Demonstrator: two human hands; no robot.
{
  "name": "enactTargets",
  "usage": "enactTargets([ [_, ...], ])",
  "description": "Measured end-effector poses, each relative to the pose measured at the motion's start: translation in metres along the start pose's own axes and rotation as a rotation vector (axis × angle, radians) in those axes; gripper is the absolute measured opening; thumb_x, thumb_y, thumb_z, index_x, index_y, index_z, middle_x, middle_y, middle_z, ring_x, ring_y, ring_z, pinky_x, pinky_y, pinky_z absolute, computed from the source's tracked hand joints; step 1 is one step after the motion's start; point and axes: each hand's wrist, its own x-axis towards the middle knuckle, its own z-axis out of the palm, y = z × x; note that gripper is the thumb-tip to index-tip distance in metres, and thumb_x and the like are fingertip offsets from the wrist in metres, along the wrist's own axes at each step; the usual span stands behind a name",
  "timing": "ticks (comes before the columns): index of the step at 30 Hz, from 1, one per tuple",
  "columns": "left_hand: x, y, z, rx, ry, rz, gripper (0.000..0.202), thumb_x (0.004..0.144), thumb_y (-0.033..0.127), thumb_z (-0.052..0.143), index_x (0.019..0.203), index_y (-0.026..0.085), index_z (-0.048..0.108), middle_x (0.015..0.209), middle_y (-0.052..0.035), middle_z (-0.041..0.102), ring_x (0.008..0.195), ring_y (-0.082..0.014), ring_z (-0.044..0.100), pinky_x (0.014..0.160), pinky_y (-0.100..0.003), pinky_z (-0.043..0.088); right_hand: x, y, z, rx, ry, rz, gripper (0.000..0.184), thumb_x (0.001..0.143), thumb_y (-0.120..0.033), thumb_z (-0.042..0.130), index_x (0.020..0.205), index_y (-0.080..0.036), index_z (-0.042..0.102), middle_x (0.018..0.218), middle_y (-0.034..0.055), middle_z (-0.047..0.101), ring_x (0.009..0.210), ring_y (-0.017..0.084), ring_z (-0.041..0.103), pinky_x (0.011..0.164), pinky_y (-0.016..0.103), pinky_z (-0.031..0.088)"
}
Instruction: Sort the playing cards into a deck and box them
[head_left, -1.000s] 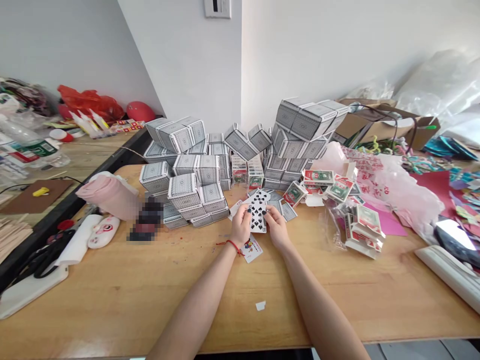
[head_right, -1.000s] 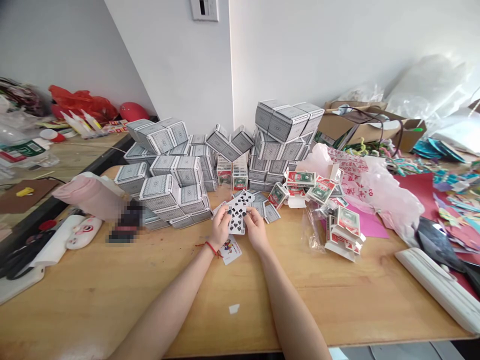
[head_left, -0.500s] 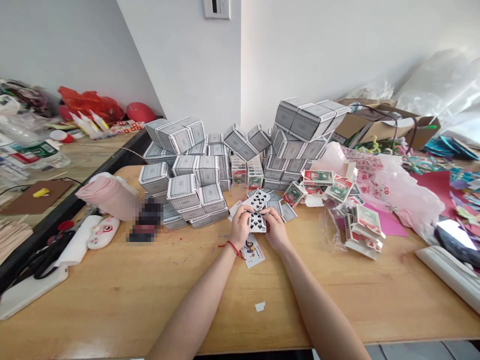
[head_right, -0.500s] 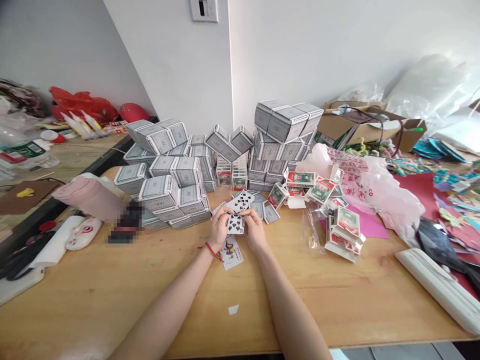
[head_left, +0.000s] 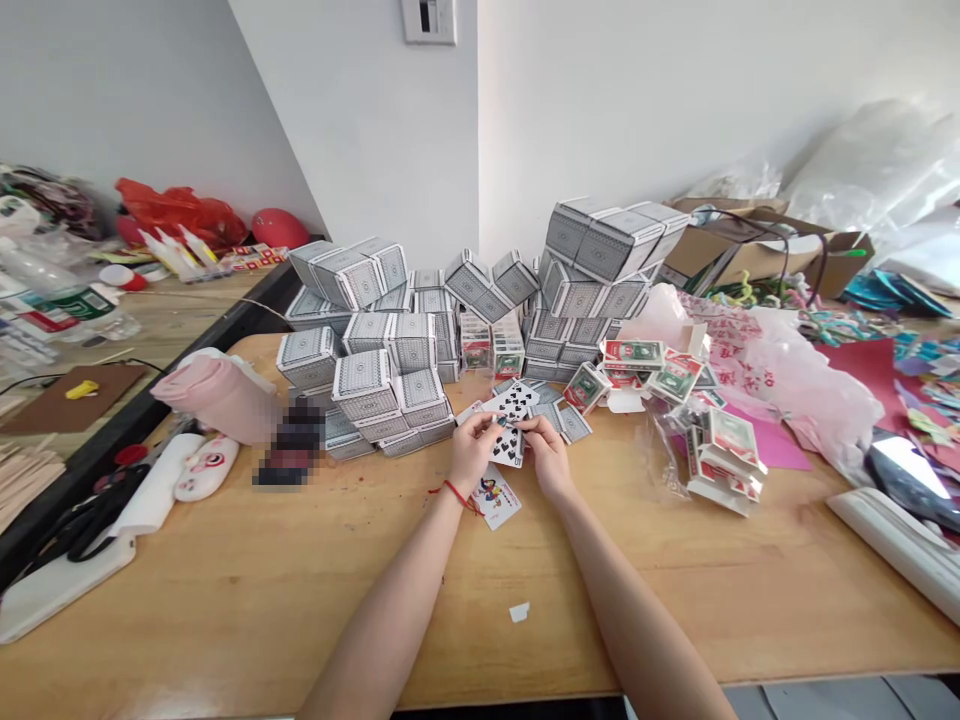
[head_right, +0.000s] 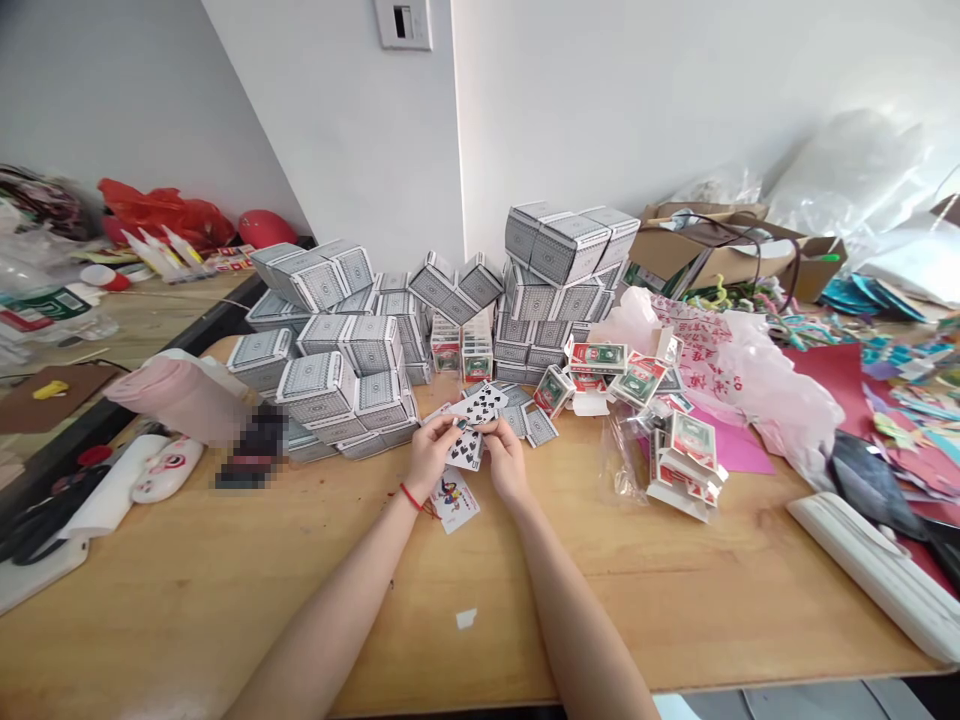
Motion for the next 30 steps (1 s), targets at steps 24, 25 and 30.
enactTargets([
  [24, -0.0032, 0.0032, -0.0078, 0.219, -0.035, 0.215, 0.017, 0.075, 0.031, 0.057, 0.077, 0.016, 0.065, 0.082, -0.0047, 0.065, 0.079, -0.0163, 0.058, 0.072, -0.028, 0.045, 0.0036, 0.0012, -0.0050, -0.029, -0.202, 0.097, 0.024, 0.068, -0.041, 0.065, 0.076, -0.019, 0.057, 0.069, 0.0010, 0.062, 0.063, 0.016, 0.059, 0.062, 0.031, 0.050],
  [25, -0.0029, 0.0030, -0.0081, 0.222, -0.033, 0.220, 0.017, 0.075, 0.031, 0.056, 0.075, 0.016, 0.065, 0.081, -0.0045, 0.065, 0.078, -0.0162, 0.058, 0.072, -0.028, 0.044, 0.0030, 0.0007, -0.0050, -0.070, -0.214, 0.075, 0.023, 0.069, -0.040, 0.063, 0.076, -0.019, 0.058, 0.070, 0.0015, 0.062, 0.064, 0.016, 0.058, 0.062, 0.030, 0.050],
  [30, -0.0031, 0.0016, -0.0098, 0.199, 0.000, 0.190, 0.019, 0.075, 0.034, 0.057, 0.071, 0.016, 0.063, 0.073, -0.0028, 0.062, 0.072, -0.0150, 0.055, 0.067, -0.026, 0.042, -0.0012, -0.0003, -0.0016, -0.293, -0.183, -0.071, 0.017, 0.076, -0.035, 0.054, 0.074, -0.019, 0.058, 0.068, 0.0012, 0.061, 0.063, 0.016, 0.055, 0.062, 0.028, 0.044],
])
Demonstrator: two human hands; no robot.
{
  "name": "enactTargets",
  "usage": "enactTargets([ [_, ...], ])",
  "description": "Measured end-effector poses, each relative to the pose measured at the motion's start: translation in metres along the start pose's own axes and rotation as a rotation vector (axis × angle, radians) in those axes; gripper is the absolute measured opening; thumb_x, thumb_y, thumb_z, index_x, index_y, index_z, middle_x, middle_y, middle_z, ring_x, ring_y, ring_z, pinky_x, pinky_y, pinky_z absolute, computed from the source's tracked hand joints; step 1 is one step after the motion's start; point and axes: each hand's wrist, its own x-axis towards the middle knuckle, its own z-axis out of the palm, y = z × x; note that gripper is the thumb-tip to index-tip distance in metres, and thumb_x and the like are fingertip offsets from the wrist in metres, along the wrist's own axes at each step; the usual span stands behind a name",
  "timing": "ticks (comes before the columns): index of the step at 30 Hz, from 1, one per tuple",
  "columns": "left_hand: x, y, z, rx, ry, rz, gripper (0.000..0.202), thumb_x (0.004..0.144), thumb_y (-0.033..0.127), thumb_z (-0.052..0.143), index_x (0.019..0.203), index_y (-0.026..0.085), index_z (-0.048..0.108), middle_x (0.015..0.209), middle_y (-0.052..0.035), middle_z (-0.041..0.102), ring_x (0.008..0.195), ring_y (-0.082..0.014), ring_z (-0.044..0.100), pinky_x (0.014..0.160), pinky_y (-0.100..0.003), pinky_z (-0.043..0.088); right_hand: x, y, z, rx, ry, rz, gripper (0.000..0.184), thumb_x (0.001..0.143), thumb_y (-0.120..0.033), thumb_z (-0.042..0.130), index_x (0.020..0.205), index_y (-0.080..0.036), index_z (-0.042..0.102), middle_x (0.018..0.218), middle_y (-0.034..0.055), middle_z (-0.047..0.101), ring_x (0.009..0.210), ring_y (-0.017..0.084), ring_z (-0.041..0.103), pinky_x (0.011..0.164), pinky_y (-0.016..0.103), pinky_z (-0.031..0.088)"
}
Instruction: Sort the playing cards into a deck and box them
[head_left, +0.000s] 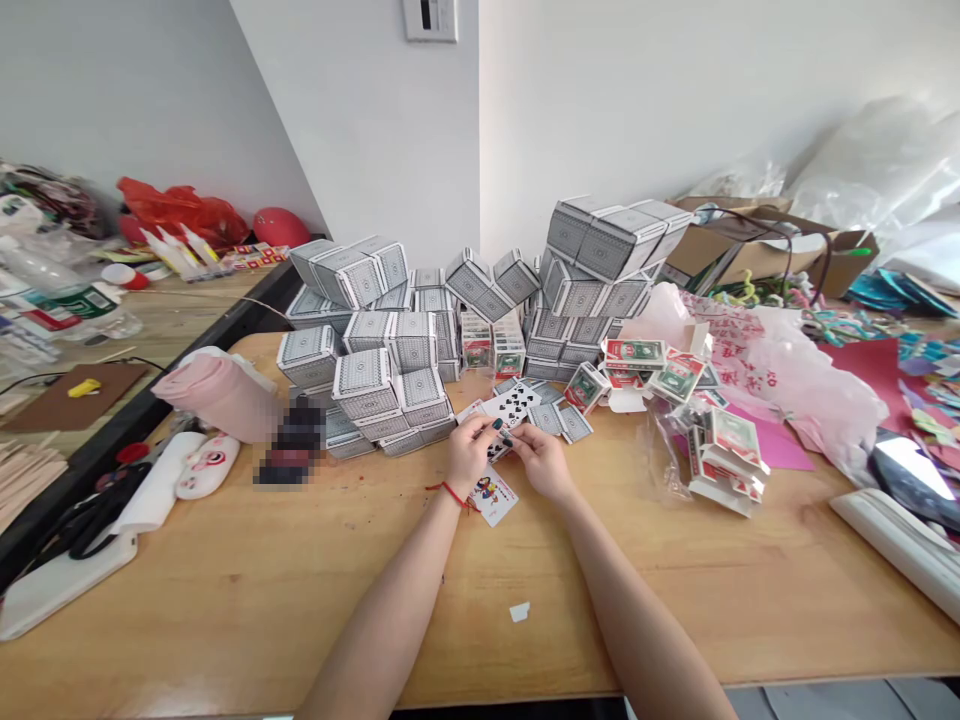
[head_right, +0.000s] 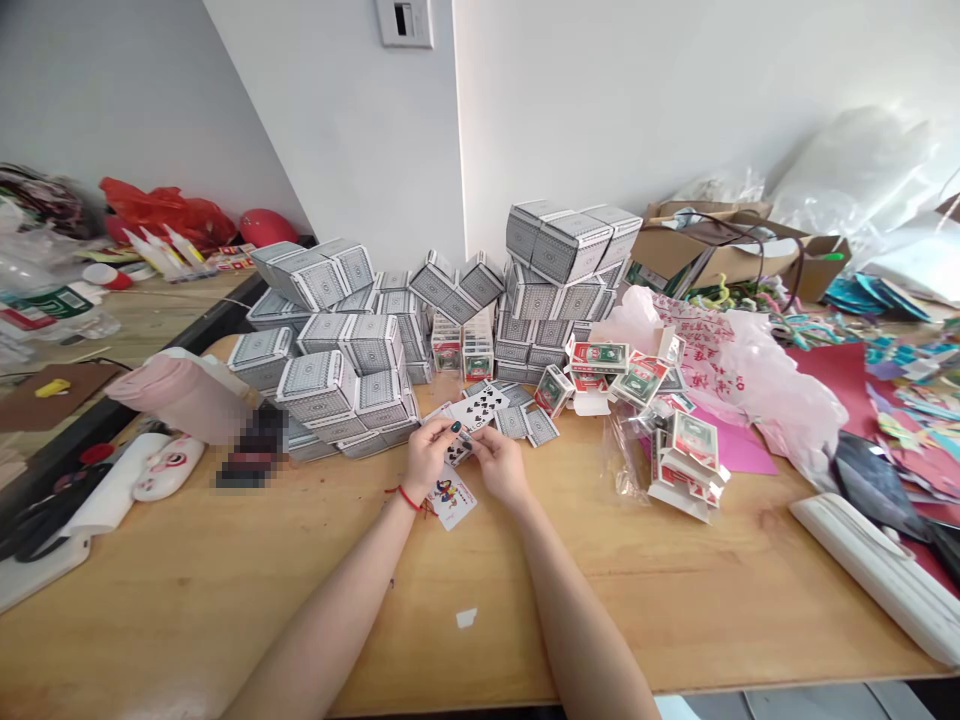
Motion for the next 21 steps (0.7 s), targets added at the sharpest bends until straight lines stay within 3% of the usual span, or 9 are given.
enactTargets([
  [5, 0.000, -0.001, 0.000, 0.011, 0.022, -0.026, 0.024, 0.077, 0.037, 0.054, 0.065, 0.016, 0.059, 0.063, -0.0002, 0.056, 0.063, -0.0133, 0.050, 0.061, -0.025, 0.038, -0.001, 0.000, 0.004, -0.114, 0.021, -0.049, 0.014, 0.075, -0.029, 0.050, 0.070, -0.019, 0.058, 0.067, 0.0012, 0.061, 0.064, 0.016, 0.054, 0.064, 0.028, 0.042],
  [10, 0.000, -0.001, 0.004, 0.171, 0.082, 0.115, 0.024, 0.079, 0.032, 0.051, 0.061, 0.016, 0.051, 0.067, -0.0018, 0.053, 0.072, -0.0156, 0.049, 0.069, -0.028, 0.038, -0.003, -0.002, 0.005, -0.132, 0.042, -0.044, 0.012, 0.074, -0.026, 0.050, 0.068, -0.019, 0.056, 0.065, 0.0007, 0.059, 0.062, 0.015, 0.052, 0.063, 0.028, 0.041],
  [21, -0.003, 0.008, 0.003, 0.309, 0.043, 0.261, 0.025, 0.081, 0.026, 0.047, 0.057, 0.018, 0.041, 0.063, -0.0003, 0.046, 0.067, -0.0144, 0.044, 0.065, -0.028, 0.034, -0.011, -0.011, 0.018, 0.203, 0.014, 0.130, 0.024, 0.076, -0.044, 0.052, 0.073, -0.021, 0.047, 0.057, -0.0040, 0.046, 0.047, 0.012, 0.046, 0.042, 0.024, 0.042],
])
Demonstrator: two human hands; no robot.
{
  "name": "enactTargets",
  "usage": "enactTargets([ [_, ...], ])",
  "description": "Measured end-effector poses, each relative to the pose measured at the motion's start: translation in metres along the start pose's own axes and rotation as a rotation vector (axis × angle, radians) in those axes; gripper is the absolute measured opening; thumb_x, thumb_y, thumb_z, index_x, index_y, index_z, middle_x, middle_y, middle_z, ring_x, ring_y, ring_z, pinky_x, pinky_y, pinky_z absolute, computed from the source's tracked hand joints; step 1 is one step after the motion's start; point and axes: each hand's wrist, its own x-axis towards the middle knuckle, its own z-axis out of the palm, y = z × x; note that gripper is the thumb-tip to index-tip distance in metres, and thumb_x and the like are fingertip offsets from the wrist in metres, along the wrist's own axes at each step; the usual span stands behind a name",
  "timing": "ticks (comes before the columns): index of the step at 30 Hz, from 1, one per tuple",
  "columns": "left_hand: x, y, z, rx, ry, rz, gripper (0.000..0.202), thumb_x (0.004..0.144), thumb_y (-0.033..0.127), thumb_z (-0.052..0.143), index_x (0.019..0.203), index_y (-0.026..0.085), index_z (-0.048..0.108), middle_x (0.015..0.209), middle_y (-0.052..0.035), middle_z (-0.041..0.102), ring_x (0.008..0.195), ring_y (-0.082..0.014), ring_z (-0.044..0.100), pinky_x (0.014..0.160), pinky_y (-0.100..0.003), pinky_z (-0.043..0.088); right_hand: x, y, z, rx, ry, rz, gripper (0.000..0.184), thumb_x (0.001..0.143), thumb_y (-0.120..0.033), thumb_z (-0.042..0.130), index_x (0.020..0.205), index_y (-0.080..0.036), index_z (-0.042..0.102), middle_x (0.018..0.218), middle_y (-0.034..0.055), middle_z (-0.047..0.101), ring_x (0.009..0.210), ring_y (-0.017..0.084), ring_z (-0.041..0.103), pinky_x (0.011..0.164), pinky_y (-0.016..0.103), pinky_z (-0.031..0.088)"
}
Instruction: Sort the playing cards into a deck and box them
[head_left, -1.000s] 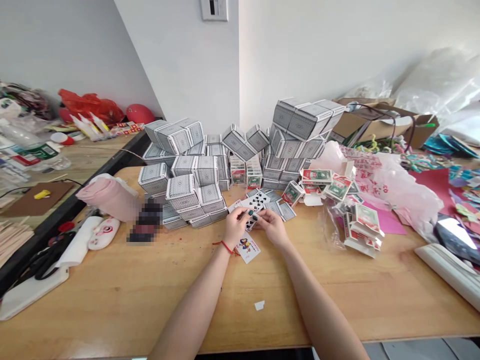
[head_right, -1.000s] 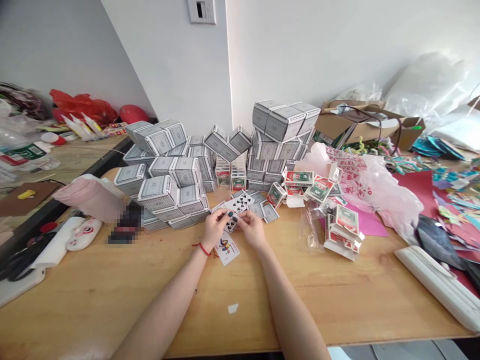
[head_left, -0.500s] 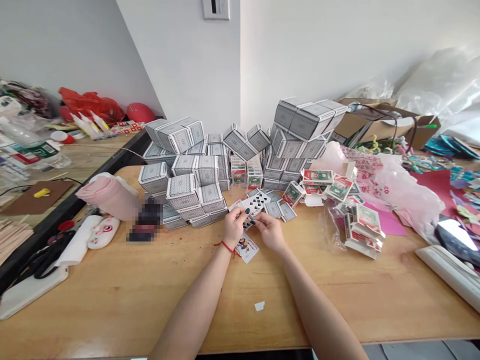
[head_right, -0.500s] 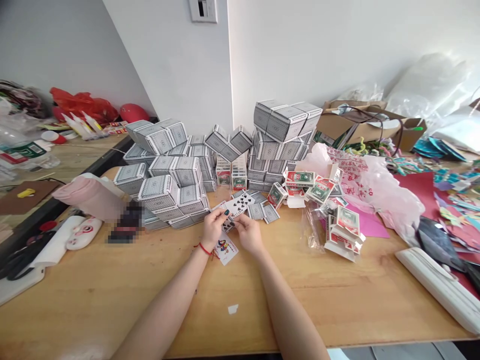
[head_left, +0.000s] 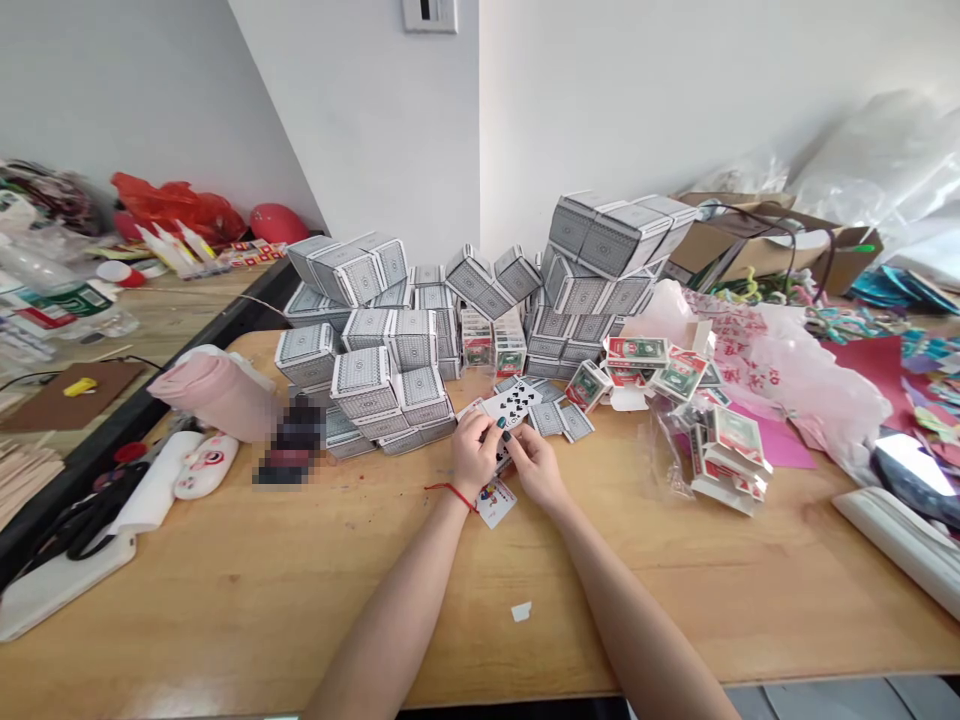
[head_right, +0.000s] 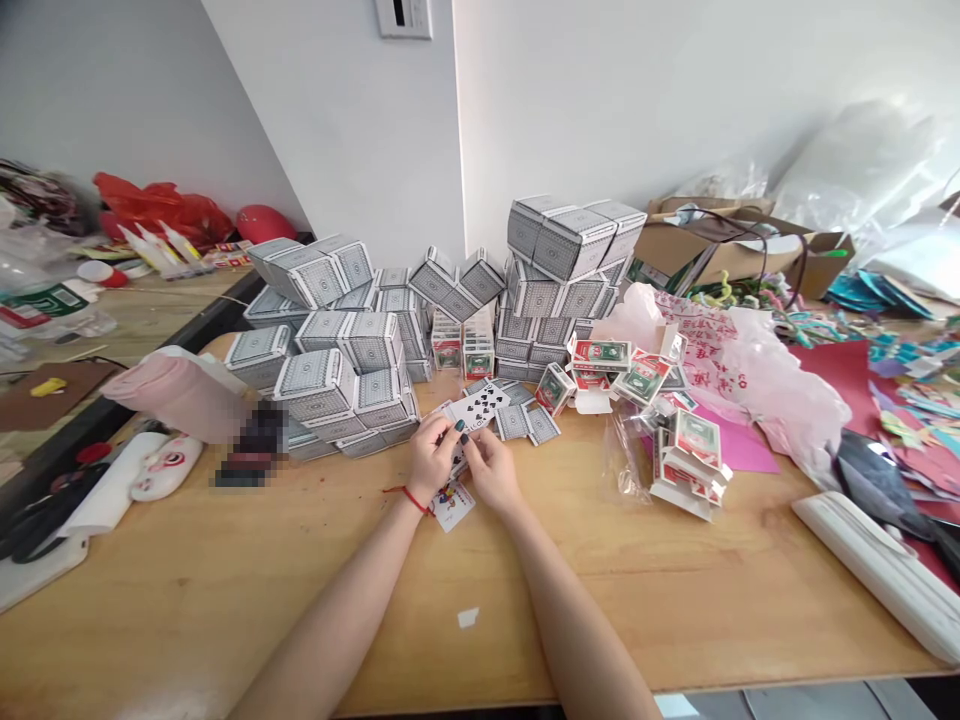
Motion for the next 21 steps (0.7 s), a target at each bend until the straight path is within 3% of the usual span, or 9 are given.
enactTargets([
  [4, -0.0013, 0.0002, 0.0035, -0.038, -0.060, -0.067, 0.028, 0.081, 0.027, 0.045, 0.056, 0.018, 0.036, 0.060, 0.0010, 0.041, 0.063, -0.0129, 0.041, 0.061, -0.026, 0.032, 0.0019, -0.0032, -0.0037, -0.022, -0.017, -0.013, 0.026, 0.077, -0.042, 0.052, 0.066, -0.021, 0.044, 0.050, -0.0062, 0.040, 0.041, 0.009, 0.039, 0.039, 0.021, 0.033],
  [11, 0.0011, -0.0005, 0.0075, -0.316, -0.203, -0.231, 0.031, 0.080, 0.035, 0.045, 0.056, 0.018, 0.034, 0.055, 0.0036, 0.032, 0.053, -0.0093, 0.032, 0.050, -0.023, 0.027, 0.0043, -0.0059, -0.0073, 0.092, -0.039, 0.008, 0.029, 0.075, -0.042, 0.054, 0.062, -0.019, 0.042, 0.048, -0.0079, 0.030, 0.042, 0.006, 0.025, 0.040, 0.020, 0.022],
  [21, 0.0020, 0.0023, 0.0010, -0.390, -0.142, -0.319, 0.035, 0.075, 0.034, 0.051, 0.051, 0.017, 0.033, 0.052, 0.0041, 0.031, 0.051, -0.0085, 0.031, 0.049, -0.023, 0.027, 0.0037, -0.0069, -0.0038, 0.052, -0.047, 0.010, 0.029, 0.073, -0.046, 0.057, 0.067, -0.019, 0.048, 0.045, -0.0071, 0.038, 0.038, 0.007, 0.033, 0.037, 0.020, 0.025],
])
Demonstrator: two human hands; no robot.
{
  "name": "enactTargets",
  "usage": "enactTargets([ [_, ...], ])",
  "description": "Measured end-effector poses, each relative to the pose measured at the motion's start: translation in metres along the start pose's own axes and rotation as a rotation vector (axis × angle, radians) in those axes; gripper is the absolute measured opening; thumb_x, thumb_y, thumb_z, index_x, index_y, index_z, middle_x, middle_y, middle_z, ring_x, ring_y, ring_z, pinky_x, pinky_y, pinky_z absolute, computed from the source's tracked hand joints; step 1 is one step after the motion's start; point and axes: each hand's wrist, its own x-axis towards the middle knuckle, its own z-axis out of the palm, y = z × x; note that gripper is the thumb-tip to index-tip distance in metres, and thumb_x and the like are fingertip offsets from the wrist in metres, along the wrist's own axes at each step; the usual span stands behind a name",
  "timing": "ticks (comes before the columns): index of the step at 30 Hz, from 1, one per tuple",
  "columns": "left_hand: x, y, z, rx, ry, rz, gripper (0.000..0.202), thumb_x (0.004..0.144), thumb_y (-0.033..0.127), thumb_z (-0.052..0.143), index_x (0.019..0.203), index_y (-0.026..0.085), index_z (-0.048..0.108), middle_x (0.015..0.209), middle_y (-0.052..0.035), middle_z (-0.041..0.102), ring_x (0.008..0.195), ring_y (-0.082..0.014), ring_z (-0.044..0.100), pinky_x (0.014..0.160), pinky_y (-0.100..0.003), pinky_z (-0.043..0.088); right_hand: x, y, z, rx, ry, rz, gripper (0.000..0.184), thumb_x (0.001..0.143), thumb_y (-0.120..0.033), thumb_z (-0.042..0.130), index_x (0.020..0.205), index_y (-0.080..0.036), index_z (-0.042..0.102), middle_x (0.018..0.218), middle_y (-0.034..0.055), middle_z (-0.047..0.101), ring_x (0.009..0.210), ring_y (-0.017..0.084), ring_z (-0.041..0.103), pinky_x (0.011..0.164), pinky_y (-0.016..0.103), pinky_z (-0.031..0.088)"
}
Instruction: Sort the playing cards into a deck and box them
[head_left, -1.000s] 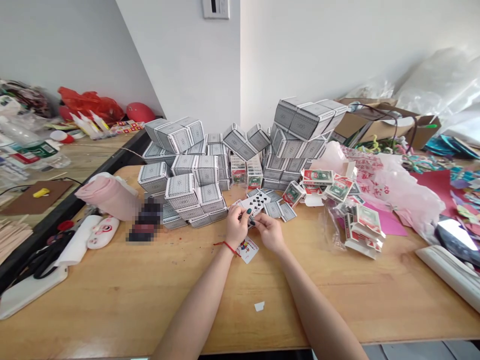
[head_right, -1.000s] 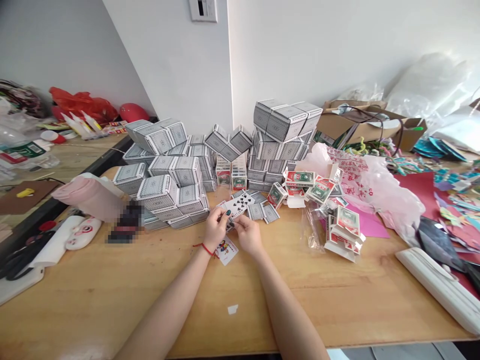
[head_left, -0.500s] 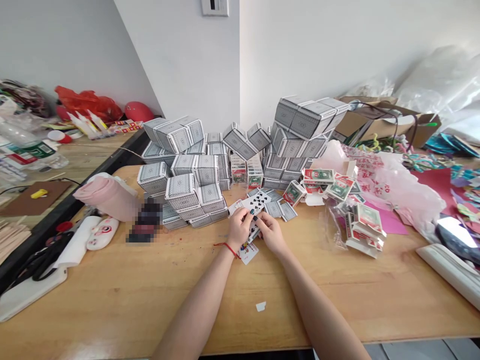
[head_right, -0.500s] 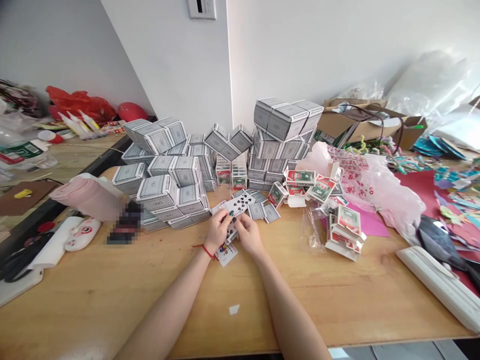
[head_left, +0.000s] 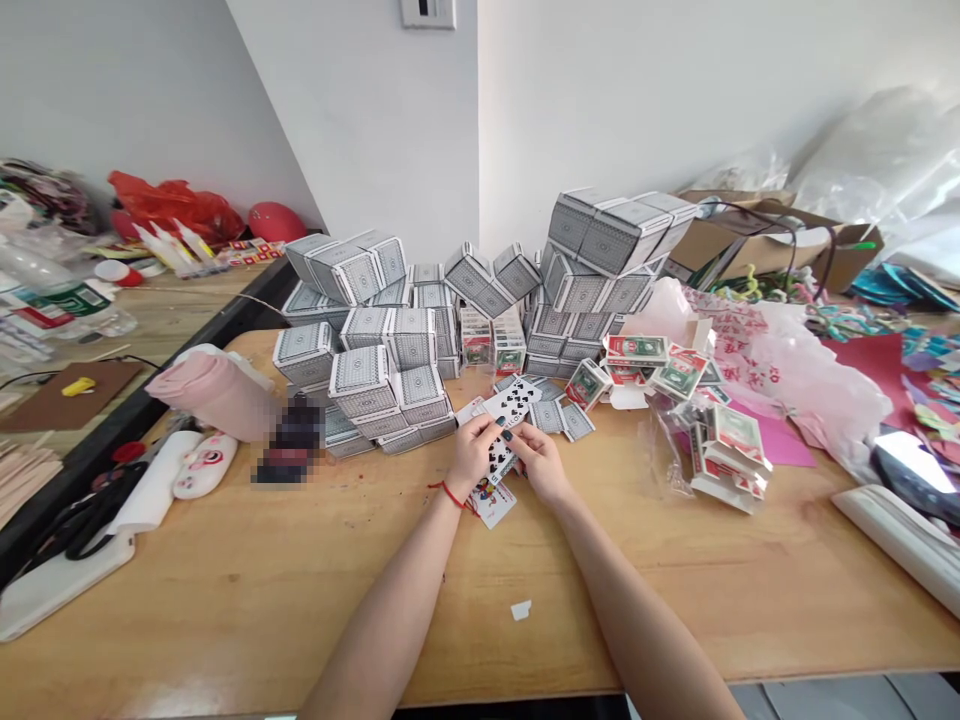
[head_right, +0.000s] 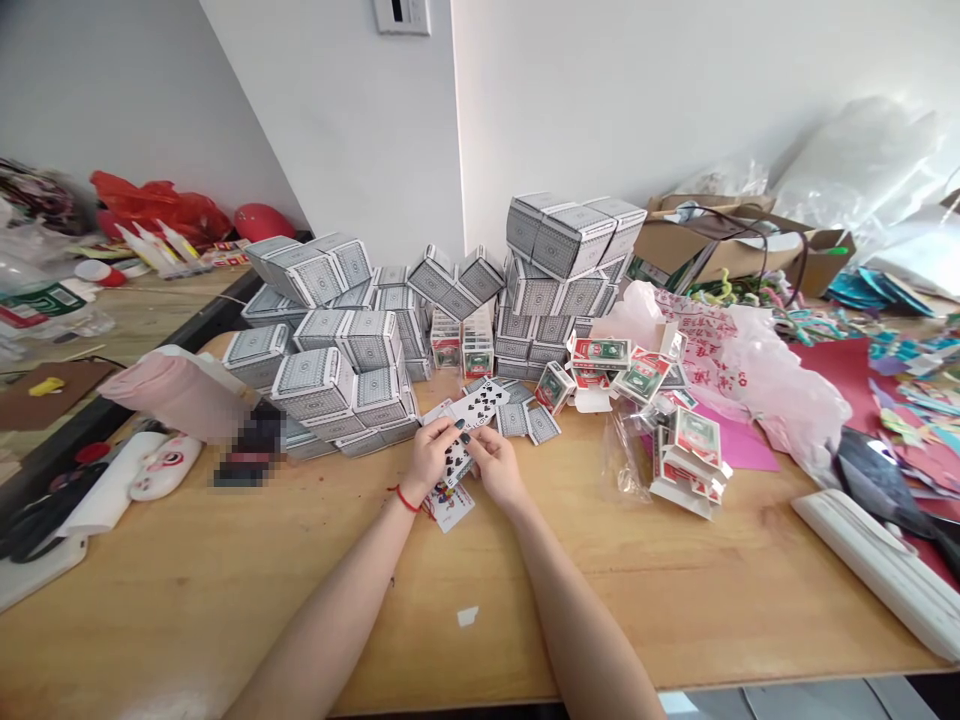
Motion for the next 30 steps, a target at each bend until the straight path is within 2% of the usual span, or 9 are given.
enactTargets([
  [5, 0.001, -0.001, 0.003, 0.039, 0.069, 0.003, 0.029, 0.076, 0.034, 0.052, 0.054, 0.017, 0.043, 0.054, 0.0030, 0.041, 0.055, -0.0100, 0.038, 0.053, -0.023, 0.032, 0.002, 0.005, 0.006, 0.048, 0.128, -0.032, 0.030, 0.073, -0.047, 0.056, 0.066, -0.020, 0.045, 0.045, -0.0084, 0.034, 0.037, 0.006, 0.028, 0.037, 0.020, 0.023],
  [8, 0.002, -0.003, 0.003, -0.028, 0.110, -0.023, 0.030, 0.077, 0.036, 0.050, 0.056, 0.016, 0.044, 0.055, 0.0032, 0.042, 0.055, -0.0095, 0.040, 0.053, -0.022, 0.033, 0.005, 0.009, 0.007, 0.071, 0.205, -0.046, 0.030, 0.073, -0.048, 0.055, 0.067, -0.021, 0.044, 0.047, -0.0082, 0.036, 0.037, 0.007, 0.032, 0.037, 0.021, 0.026],
  [10, 0.002, -0.004, 0.004, -0.084, 0.118, -0.031, 0.024, 0.076, 0.036, 0.052, 0.064, 0.015, 0.048, 0.060, 0.0024, 0.047, 0.056, -0.0093, 0.043, 0.054, -0.022, 0.036, 0.006, 0.010, 0.005, 0.088, 0.245, -0.047, 0.029, 0.074, -0.049, 0.053, 0.071, -0.022, 0.043, 0.048, -0.0077, 0.040, 0.038, 0.008, 0.036, 0.038, 0.022, 0.029],
  [13, 0.001, -0.008, 0.004, -0.107, 0.128, -0.020, 0.019, 0.071, 0.031, 0.058, 0.074, 0.015, 0.051, 0.069, 0.0004, 0.053, 0.061, -0.0099, 0.048, 0.057, -0.022, 0.040, 0.008, 0.011, 0.002, 0.107, 0.266, -0.038, 0.028, 0.076, -0.049, 0.051, 0.078, -0.023, 0.040, 0.051, -0.0062, 0.047, 0.040, 0.011, 0.042, 0.041, 0.023, 0.035],
  [18, 0.003, -0.014, 0.003, -0.025, 0.187, 0.006, 0.016, 0.072, 0.029, 0.056, 0.068, 0.015, 0.050, 0.063, 0.0015, 0.050, 0.059, -0.0095, 0.046, 0.056, -0.021, 0.039, 0.010, 0.016, -0.001, 0.070, 0.243, -0.025, 0.026, 0.077, -0.048, 0.048, 0.078, -0.024, 0.039, 0.055, -0.0043, 0.051, 0.045, 0.013, 0.048, 0.044, 0.025, 0.039],
  [22, 0.005, -0.017, -0.001, 0.073, 0.195, 0.026, 0.019, 0.075, 0.028, 0.051, 0.060, 0.016, 0.047, 0.056, 0.0026, 0.045, 0.054, -0.0096, 0.041, 0.052, -0.022, 0.035, 0.012, 0.020, -0.005, -0.087, 0.267, -0.098, 0.024, 0.075, -0.045, 0.052, 0.076, -0.022, 0.047, 0.062, -0.0016, 0.052, 0.054, 0.013, 0.050, 0.051, 0.025, 0.043],
  [26, 0.004, -0.019, -0.001, 0.210, 0.150, 0.090, 0.017, 0.076, 0.024, 0.051, 0.060, 0.017, 0.049, 0.056, 0.0017, 0.047, 0.056, -0.0116, 0.044, 0.055, -0.024, 0.035, 0.011, 0.015, -0.009, -0.170, 0.307, -0.163, 0.032, 0.074, -0.039, 0.053, 0.099, -0.019, 0.057, 0.085, 0.0044, 0.061, 0.073, 0.016, 0.054, 0.063, 0.027, 0.045],
  [28, 0.002, -0.018, 0.000, 0.260, 0.133, 0.131, 0.015, 0.078, 0.024, 0.049, 0.064, 0.017, 0.051, 0.060, 0.0005, 0.050, 0.060, -0.0131, 0.047, 0.058, -0.025, 0.038, 0.010, 0.012, -0.010, -0.172, 0.314, -0.166, 0.031, 0.075, -0.039, 0.052, 0.097, -0.018, 0.060, 0.092, 0.0062, 0.063, 0.079, 0.018, 0.055, 0.067, 0.028, 0.044],
  [30, -0.001, -0.017, 0.002, 0.301, 0.159, 0.183, 0.014, 0.081, 0.024, 0.045, 0.072, 0.018, 0.053, 0.068, -0.0018, 0.055, 0.067, -0.0150, 0.050, 0.064, -0.028, 0.040, 0.009, 0.011, -0.009, -0.154, 0.301, -0.147, 0.029, 0.075, -0.041, 0.052, 0.088, -0.018, 0.062, 0.087, 0.0065, 0.064, 0.077, 0.019, 0.056, 0.067, 0.029, 0.044],
])
